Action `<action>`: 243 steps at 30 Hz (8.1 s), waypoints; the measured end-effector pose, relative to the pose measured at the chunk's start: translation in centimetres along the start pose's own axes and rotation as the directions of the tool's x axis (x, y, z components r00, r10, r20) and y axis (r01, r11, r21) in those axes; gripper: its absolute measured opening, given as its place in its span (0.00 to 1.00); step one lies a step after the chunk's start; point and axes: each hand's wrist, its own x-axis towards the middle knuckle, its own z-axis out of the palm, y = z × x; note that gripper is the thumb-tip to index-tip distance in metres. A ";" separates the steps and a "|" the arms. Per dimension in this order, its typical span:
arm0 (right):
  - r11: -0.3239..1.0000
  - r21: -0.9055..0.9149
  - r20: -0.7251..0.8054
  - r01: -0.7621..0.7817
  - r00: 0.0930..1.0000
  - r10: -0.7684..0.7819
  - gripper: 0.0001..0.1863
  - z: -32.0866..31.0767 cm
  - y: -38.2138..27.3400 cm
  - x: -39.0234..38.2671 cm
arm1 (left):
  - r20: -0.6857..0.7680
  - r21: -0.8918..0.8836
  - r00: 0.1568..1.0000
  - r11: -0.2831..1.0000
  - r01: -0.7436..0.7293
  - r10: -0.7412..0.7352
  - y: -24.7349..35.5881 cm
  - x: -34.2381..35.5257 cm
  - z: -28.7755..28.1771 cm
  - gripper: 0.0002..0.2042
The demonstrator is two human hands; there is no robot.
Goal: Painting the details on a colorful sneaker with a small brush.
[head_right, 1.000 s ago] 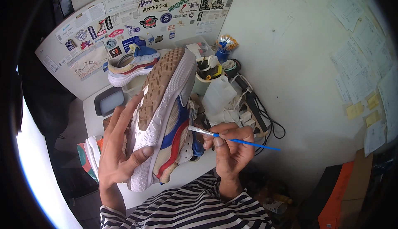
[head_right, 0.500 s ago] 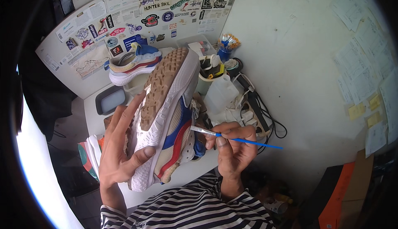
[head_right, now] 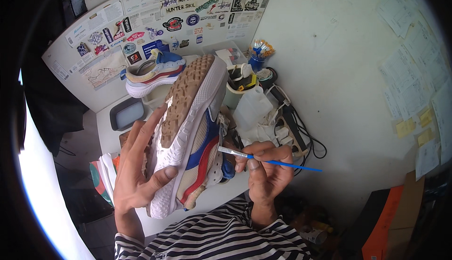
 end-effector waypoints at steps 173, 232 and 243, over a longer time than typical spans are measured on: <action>0.999 -0.013 0.199 -0.046 0.979 0.048 0.09 2.0 3.4 -2.0 | -0.034 0.091 0.971 0.966 0.240 -0.238 -0.8 -1.0 -4.6 0.53; 0.993 -0.115 0.227 -0.035 0.972 0.061 0.09 1.9 3.4 -2.5 | 0.023 0.095 0.962 0.959 0.268 -0.272 -1.3 -0.9 -4.8 0.53; 0.996 -0.088 0.224 -0.022 0.974 0.041 0.09 2.1 3.2 -2.4 | 0.052 0.106 0.952 0.949 0.295 -0.302 -0.7 -0.8 -5.4 0.52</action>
